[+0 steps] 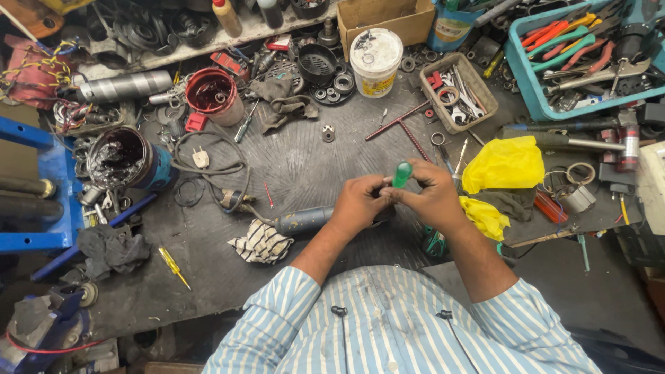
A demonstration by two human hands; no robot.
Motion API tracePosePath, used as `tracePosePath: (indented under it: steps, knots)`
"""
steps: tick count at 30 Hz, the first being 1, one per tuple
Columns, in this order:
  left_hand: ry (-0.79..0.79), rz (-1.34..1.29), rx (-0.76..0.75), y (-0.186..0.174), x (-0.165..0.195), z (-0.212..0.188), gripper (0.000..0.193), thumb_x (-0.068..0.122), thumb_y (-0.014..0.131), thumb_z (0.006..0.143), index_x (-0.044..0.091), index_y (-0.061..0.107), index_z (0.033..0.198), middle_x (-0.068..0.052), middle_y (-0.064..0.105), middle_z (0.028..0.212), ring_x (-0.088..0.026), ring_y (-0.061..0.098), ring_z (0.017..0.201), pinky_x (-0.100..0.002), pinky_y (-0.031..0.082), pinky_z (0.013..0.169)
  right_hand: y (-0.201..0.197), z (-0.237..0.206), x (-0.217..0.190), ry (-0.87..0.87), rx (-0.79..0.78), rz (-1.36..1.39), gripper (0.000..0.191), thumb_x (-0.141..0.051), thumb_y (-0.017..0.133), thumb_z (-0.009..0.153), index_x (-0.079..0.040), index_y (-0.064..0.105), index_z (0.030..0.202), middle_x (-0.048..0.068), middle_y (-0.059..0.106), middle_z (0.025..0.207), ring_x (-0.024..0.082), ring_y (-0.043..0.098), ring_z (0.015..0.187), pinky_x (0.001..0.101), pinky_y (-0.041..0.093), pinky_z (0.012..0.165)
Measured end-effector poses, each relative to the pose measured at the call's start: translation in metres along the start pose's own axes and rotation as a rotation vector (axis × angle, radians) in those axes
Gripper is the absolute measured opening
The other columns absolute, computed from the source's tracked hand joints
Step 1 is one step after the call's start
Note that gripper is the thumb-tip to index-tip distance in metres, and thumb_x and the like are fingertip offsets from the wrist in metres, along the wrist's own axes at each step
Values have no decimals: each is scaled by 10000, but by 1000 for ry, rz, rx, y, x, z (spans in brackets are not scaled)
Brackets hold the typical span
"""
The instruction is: The person uses a cordless drill to remove screws from an orange rotary hammer, then wipes the tool with a cloth. They place the rotary hammer on a shelf and retrieve a small angle grinder, which they disassemble with a screwdriver, removing the end cap and internal components.
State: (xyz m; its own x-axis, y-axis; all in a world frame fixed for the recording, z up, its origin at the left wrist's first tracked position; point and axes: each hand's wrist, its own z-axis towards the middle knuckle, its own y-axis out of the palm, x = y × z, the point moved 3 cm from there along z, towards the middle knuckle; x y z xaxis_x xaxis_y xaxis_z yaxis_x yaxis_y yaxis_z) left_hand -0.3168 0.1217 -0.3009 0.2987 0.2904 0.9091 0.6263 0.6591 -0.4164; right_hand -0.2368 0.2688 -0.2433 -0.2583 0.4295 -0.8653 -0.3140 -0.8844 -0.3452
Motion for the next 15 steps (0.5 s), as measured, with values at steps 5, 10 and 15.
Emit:
tracePosePath:
  steps: [5,10,15]
  knots:
    - [181,-89,-5,-3,-3,0,253,128,753,873,58,699,1110,-121,750,1011,-276,761,886,-355,590,762,6,-5,9,114,-41,93,208,-61,794,866,-58,778,1073,50,732,941,150,686,874,282,547,791]
    - [247,-48,-38,0,-12,-2,211,102,699,946,78,715,1156,-118,759,1017,-283,771,934,-364,595,791,7,-7,7,104,-41,105,239,-32,670,968,-51,755,1190,63,725,1045,147,663,1005,288,564,884]
    - [137,-31,46,-2,-4,-5,200,112,741,897,43,686,1077,-139,729,955,-312,755,868,-392,579,754,10,-8,7,67,39,130,246,-50,833,846,-38,746,1077,86,690,1036,160,657,969,308,522,872]
